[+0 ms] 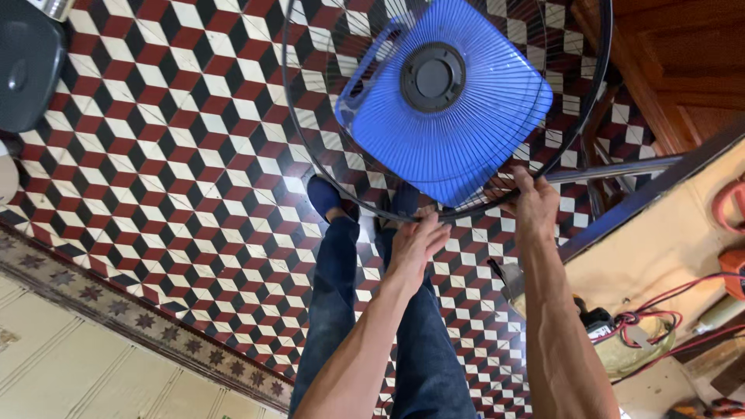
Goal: The person assembles a standing fan by attaching the front and rear wire cages to the fan head, securing them with a screw, and then plugging in the power cord. The person also tests the fan by turning it on and off.
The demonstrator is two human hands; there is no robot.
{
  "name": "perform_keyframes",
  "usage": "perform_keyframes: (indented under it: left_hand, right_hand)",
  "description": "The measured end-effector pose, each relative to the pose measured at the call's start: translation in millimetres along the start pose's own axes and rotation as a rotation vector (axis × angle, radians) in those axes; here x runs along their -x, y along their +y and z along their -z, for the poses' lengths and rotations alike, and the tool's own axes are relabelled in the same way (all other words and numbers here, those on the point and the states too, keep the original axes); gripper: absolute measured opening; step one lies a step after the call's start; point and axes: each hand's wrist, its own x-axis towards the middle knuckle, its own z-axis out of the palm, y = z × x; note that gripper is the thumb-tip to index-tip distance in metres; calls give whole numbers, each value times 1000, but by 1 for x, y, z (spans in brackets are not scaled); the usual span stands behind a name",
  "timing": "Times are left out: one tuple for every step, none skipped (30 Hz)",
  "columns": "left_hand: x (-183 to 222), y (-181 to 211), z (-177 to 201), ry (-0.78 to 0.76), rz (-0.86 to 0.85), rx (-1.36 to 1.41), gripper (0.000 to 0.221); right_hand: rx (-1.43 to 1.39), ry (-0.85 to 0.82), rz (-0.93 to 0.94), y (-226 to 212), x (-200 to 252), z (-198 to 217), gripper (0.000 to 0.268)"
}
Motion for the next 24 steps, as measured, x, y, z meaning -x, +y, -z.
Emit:
perform_keyframes:
  left_hand:
    - [-5, -4, 1, -18, -33, 18, 47]
    - [-9, -6, 3, -36, -66, 36, 45]
    - [-11, -6, 6, -52, -104, 49, 44]
    - [-9, -4, 10, -19, -100, 24, 43]
    - [-7, 0, 14, 12, -102, 1, 42]
    - [-4, 6, 17, 44, -104, -22, 41]
    - [0, 9, 19, 81, -129, -30, 39]
    - [4, 13, 21, 117, -153, -37, 38]
    - [8, 16, 23, 154, -176, -44, 37]
    - [12, 21, 26, 165, -185, -68, 37]
    - [14, 26, 28, 174, -198, -89, 38]
    - [15, 31, 30, 184, -210, -110, 38]
    - [13, 40, 33, 189, -245, -98, 39]
    - [11, 49, 36, 194, -279, -86, 40]
    - [8, 59, 40, 205, -317, -72, 41]
    - [6, 68, 44, 237, -315, -167, 41]
    - [5, 75, 48, 268, -305, -263, 42]
    - [4, 80, 51, 300, -294, -360, 42]
    - [5, 83, 53, 279, -333, -371, 42]
    - [6, 83, 54, 258, -373, -382, 42]
    - [7, 85, 55, 239, -414, -391, 43]
    - [8, 86, 55, 270, -439, -384, 39]
    - [8, 85, 54, 298, -461, -382, 36]
    - [9, 84, 53, 327, -482, -380, 33]
  right_hand:
    - [-30, -14, -6, 0, 6, -1, 36]
    - [-60, -28, -11, 0, 12, -1, 33]
    - [-96, -46, -17, 0, 17, -3, 31]
    - [-122, -47, -48, 3, 24, -5, 28]
    - [-148, -53, -74, 5, 30, -8, 26]
    - [-175, -59, -101, 8, 36, -13, 25]
    - [-262, -77, -136, 13, 42, -19, 23]
    - [-349, -95, -172, 21, 50, -27, 21]
    - [-435, -110, -209, 26, 58, -32, 19]
    - [-476, -245, -157, 31, 70, -38, 25]
    - [-515, -380, -97, 35, 82, -47, 33]
    - [-553, -514, -34, 33, 91, -53, 42]
    - [-152, -477, -75, 25, 101, -51, 44]
    - [246, -423, -111, 15, 115, -47, 47]
    - [644, -360, -140, 3, 128, -48, 51]
    - [677, -318, -22, -11, 134, -56, 50]
    - [707, -272, 90, -25, 139, -66, 49]
    - [734, -224, 202, -37, 140, -81, 48]
    - [712, -182, 368, -47, 133, -102, 41]
    - [686, -140, 533, -57, 118, -125, 41]
    - [720, -161, 857, -67, 98, -146, 44]
    - [743, -186, 1182, -72, 80, -168, 50]
    - [811, -227, 1175, -74, 62, -189, 58]
    - [878, -268, 1168, -71, 50, -204, 67]
